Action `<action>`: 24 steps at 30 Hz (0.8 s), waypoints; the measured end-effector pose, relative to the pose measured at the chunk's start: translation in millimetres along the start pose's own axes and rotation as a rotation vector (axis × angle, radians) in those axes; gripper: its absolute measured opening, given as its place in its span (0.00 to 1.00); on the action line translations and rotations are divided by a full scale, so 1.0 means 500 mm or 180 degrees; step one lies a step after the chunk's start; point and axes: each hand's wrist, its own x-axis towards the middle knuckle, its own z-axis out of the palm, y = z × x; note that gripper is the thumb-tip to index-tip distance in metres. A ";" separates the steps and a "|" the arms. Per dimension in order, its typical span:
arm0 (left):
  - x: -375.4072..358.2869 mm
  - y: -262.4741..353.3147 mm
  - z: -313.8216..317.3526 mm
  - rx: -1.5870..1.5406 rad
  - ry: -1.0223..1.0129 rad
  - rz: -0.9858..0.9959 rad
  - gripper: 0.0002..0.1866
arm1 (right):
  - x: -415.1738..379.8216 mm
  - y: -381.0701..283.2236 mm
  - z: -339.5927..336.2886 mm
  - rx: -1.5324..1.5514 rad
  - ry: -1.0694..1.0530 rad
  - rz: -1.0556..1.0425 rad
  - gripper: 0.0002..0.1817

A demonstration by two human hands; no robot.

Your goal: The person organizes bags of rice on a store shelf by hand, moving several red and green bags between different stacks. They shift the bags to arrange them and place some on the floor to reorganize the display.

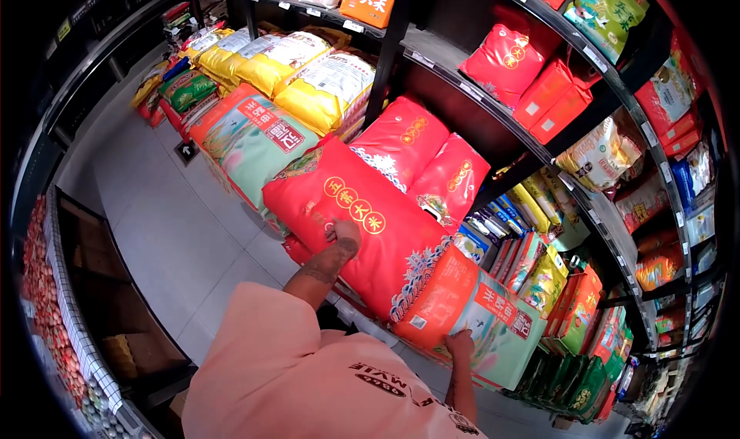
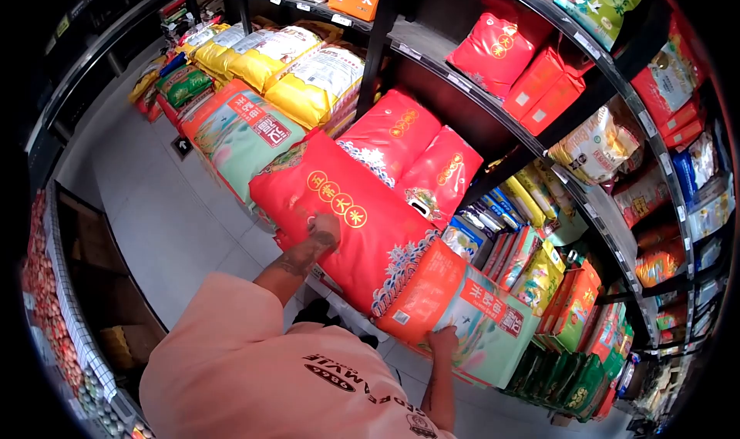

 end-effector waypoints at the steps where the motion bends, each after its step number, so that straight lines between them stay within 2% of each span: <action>1: -0.006 -0.007 -0.010 0.0027 -0.0100 0.0108 0.27 | -0.011 -0.005 -0.007 0.0039 0.0039 -0.0006 0.38; 4: -0.024 -0.024 -0.035 0.0133 -0.0361 0.0393 0.30 | -0.022 -0.005 -0.007 0.0181 0.0099 0.0054 0.35; 10: 0.027 0.015 0.015 0.0291 -0.0321 -0.0040 0.36 | -0.019 0.006 0.023 -0.0150 0.0290 -0.0148 0.34; 14: -0.008 -0.016 -0.018 0.0414 -0.0506 0.0518 0.38 | -0.037 0.014 0.015 0.0019 0.0235 -0.0127 0.35; 21: -0.012 -0.023 -0.005 0.0240 -0.0134 0.0347 0.36 | -0.040 0.008 0.015 0.0082 0.0268 -0.0153 0.38; 24: 0.001 -0.022 0.010 0.0027 0.0041 0.0416 0.37 | -0.036 0.011 0.020 0.0119 0.0326 -0.0013 0.36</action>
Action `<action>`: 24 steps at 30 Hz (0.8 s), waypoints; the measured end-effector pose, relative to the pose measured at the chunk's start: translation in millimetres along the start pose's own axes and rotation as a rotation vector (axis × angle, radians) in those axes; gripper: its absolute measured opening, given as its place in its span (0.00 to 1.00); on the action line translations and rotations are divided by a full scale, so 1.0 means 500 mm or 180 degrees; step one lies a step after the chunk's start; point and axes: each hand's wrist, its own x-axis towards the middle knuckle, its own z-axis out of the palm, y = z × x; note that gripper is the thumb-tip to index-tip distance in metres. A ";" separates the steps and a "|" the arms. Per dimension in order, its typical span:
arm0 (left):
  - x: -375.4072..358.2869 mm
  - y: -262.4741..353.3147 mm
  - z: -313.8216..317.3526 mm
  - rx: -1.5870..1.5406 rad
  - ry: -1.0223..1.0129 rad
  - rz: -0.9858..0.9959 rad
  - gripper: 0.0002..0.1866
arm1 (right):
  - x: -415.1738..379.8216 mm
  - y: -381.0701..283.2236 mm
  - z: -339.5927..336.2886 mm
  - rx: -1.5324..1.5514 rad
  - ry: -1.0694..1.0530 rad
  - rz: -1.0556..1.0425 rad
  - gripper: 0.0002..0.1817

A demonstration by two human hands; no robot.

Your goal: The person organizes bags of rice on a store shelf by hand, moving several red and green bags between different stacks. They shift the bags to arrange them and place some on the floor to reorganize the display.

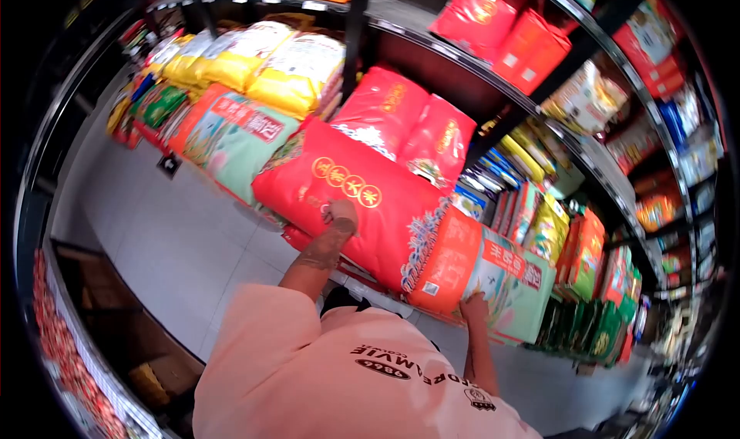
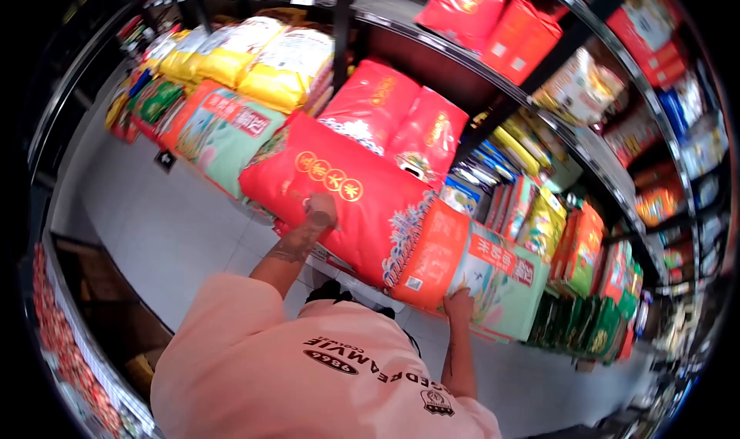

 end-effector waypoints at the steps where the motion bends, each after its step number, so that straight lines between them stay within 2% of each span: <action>1: -0.009 0.000 -0.008 0.0017 -0.0039 0.0014 0.38 | 0.000 0.000 0.004 0.0013 0.0027 0.0052 0.34; 3: -0.016 -0.007 -0.027 0.0048 -0.0227 0.0092 0.39 | -0.014 -0.012 -0.011 0.0085 -0.0099 0.0258 0.35; 7: -0.031 -0.023 -0.054 -0.0243 -0.0359 0.0435 0.50 | -0.041 -0.024 -0.025 0.0149 -0.0063 0.0464 0.35; 16: -0.023 -0.017 -0.053 -0.0141 -0.0524 0.0433 0.45 | -0.020 0.009 0.044 0.0118 0.0207 0.0404 0.38; 22: -0.028 -0.019 -0.042 -0.0120 -0.0096 0.0404 0.42 | -0.015 0.007 0.028 0.0125 0.0164 0.0426 0.39; 24: -0.035 -0.021 -0.058 -0.0195 -0.0330 0.0525 0.43 | -0.019 0.009 0.031 0.0186 0.0111 0.0443 0.39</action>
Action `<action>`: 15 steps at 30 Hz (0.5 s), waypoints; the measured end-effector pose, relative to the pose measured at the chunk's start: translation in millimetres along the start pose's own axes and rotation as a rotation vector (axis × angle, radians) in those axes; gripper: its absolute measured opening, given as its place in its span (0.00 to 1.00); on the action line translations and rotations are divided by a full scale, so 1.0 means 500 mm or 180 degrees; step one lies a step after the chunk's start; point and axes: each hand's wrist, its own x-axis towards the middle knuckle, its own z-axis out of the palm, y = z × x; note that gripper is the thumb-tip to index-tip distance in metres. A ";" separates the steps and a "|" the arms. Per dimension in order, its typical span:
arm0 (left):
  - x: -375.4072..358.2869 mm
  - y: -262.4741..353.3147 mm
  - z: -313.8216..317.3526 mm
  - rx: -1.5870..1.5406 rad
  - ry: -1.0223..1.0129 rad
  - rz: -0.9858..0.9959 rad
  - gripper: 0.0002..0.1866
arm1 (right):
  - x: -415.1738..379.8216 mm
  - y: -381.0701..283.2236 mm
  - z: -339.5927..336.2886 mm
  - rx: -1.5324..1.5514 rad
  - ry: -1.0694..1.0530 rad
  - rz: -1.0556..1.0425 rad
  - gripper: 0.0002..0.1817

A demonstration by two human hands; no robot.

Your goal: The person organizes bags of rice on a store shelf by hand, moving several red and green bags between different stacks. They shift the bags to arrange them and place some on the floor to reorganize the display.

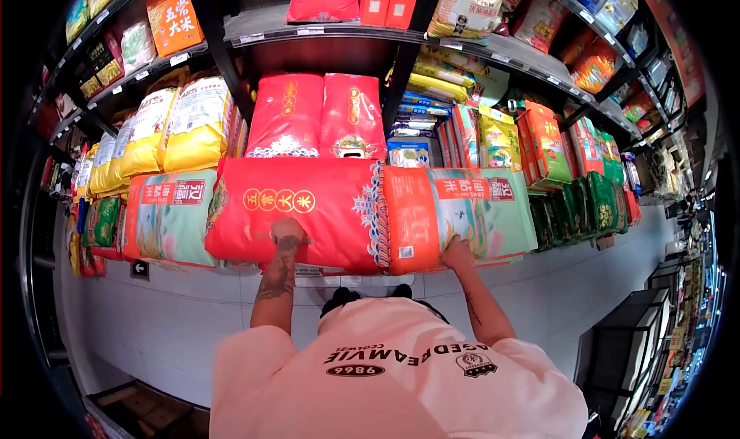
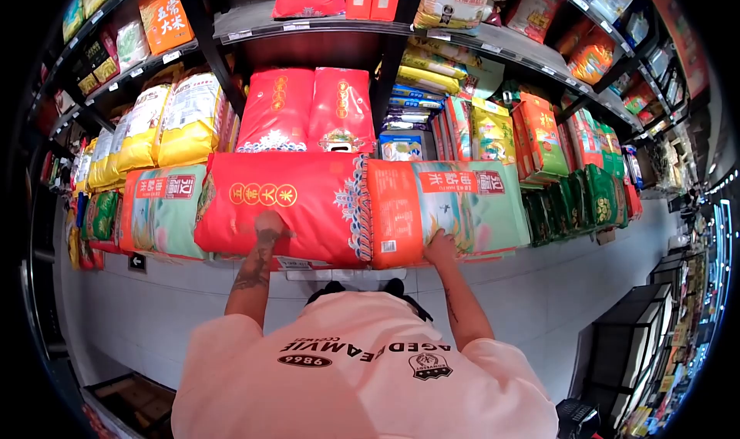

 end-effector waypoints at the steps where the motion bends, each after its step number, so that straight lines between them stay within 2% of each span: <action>1: -0.001 -0.004 0.002 -0.0021 -0.0119 0.0059 0.43 | -0.014 -0.008 -0.011 0.0025 -0.0135 0.0008 0.38; 3: 0.007 -0.009 0.007 0.0068 -0.0071 0.0067 0.43 | -0.023 -0.023 -0.045 0.0116 -0.0346 0.0044 0.37; 7: 0.018 -0.008 0.026 0.0232 0.0236 0.0200 0.43 | -0.016 -0.004 -0.025 0.0024 -0.0288 0.0007 0.39; 8: 0.021 -0.010 0.026 0.0211 0.0142 0.0233 0.44 | -0.019 -0.004 -0.028 0.0073 -0.0334 0.0047 0.39; 11: 0.022 -0.015 0.043 0.0530 0.0611 0.0321 0.45 | -0.014 -0.014 -0.043 0.0165 -0.0345 0.0083 0.39; 14: -0.029 0.004 -0.026 0.0158 -0.0217 0.0046 0.44 | -0.016 -0.011 -0.042 0.0251 -0.0336 0.0083 0.39; 15: -0.032 0.007 -0.026 0.0197 -0.0170 0.0013 0.44 | -0.018 -0.008 -0.037 0.0287 -0.0340 0.0080 0.39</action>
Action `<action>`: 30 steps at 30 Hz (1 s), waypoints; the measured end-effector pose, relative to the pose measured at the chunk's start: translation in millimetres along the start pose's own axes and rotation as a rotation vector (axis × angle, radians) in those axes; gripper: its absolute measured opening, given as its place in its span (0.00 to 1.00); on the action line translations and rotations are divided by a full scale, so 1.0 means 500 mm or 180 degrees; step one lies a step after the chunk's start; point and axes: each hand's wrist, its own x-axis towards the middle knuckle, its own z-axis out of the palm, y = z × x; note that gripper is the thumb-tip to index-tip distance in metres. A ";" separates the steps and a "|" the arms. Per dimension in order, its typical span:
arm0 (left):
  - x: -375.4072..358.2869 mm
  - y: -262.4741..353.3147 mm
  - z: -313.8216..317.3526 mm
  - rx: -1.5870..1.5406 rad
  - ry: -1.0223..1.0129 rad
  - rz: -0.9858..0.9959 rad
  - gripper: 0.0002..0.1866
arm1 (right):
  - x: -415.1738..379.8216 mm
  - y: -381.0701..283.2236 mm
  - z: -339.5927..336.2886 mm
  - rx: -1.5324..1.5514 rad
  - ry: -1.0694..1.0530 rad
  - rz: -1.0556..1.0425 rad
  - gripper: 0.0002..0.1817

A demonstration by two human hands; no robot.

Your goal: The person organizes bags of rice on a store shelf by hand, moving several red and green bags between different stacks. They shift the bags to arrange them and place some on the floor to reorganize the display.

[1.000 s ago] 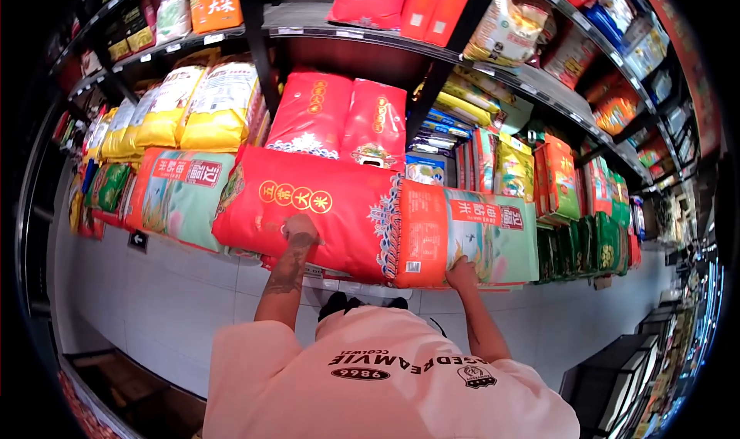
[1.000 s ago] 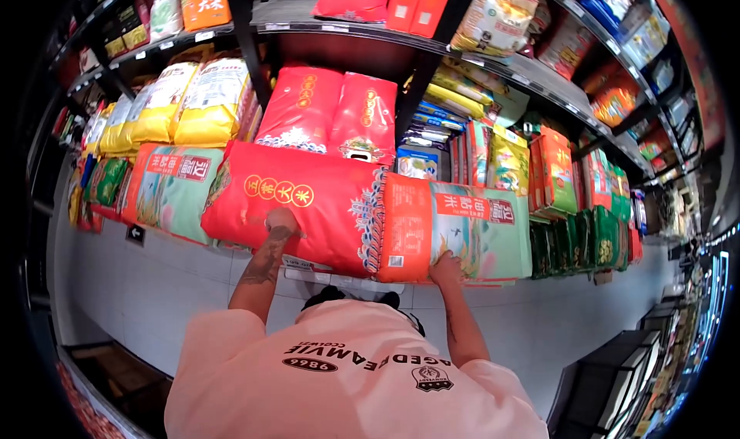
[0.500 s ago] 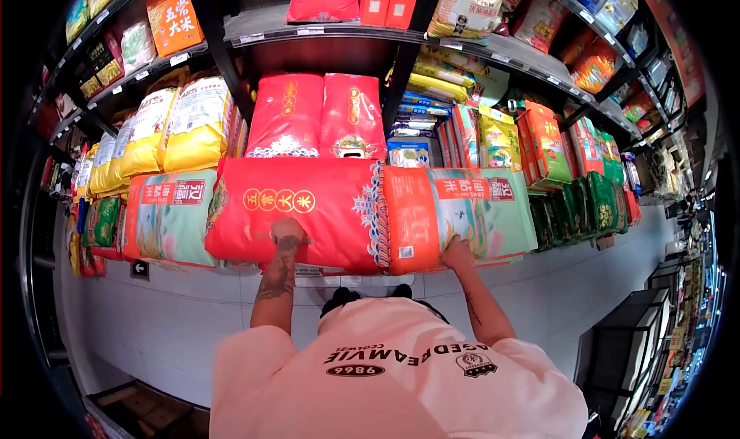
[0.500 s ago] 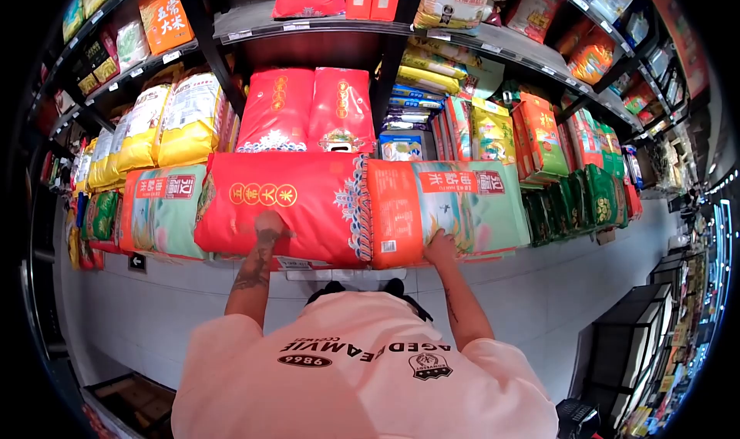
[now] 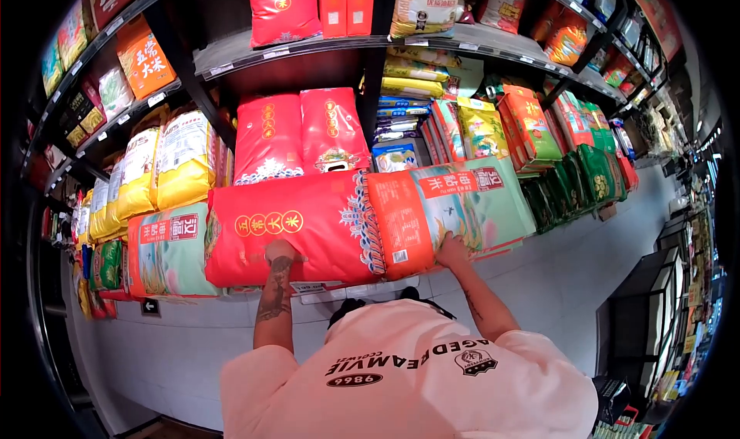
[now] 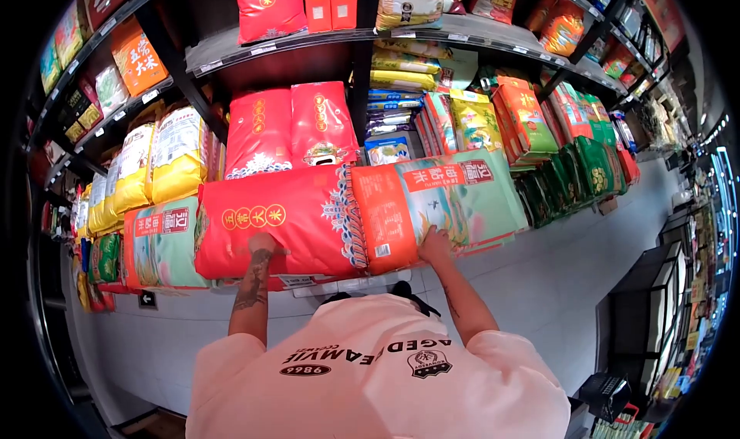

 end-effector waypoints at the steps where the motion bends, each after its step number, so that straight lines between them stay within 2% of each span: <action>1: -0.004 0.002 0.001 0.0043 0.0044 -0.0032 0.44 | -0.002 0.004 0.006 -0.0026 0.0023 -0.0023 0.40; 2: -0.006 0.004 0.001 0.0073 0.0094 -0.0062 0.44 | 0.000 0.007 0.009 -0.0057 0.0056 -0.0052 0.40; 5: 0.071 -0.019 0.068 0.0341 0.0658 0.0368 0.44 | 0.007 0.017 0.020 -0.0126 0.0102 -0.0139 0.40; 8: 0.067 -0.015 0.063 0.0462 0.0685 0.0340 0.44 | 0.014 0.015 0.018 -0.0141 0.0153 -0.0144 0.40; 11: 0.057 -0.013 0.044 0.0345 0.0361 0.0288 0.43 | 0.016 0.018 0.027 -0.0202 0.0325 -0.0142 0.39; 15: 0.058 -0.015 0.052 0.0404 0.0546 0.0302 0.42 | 0.022 0.023 0.048 -0.0371 0.0541 -0.0209 0.39; 18: 0.051 -0.007 0.047 0.0360 0.0649 0.0204 0.42 | 0.022 0.013 0.026 -0.0190 0.0172 -0.0100 0.39; 20: 0.046 -0.007 0.046 0.0337 0.0699 0.0217 0.42 | 0.033 0.018 0.034 -0.0281 0.0368 -0.0229 0.37; 23: 0.047 -0.006 0.039 0.0242 0.0479 0.0129 0.42 | 0.034 0.025 0.046 -0.0278 0.0520 -0.0302 0.36; 27: 0.046 -0.006 0.035 0.0353 0.0497 0.0187 0.42 | 0.036 0.027 0.054 -0.0400 0.0565 -0.0246 0.36; 30: 0.060 -0.005 0.043 0.0404 0.0568 0.0145 0.42 | 0.013 -0.003 0.003 -0.0274 0.0135 -0.0115 0.37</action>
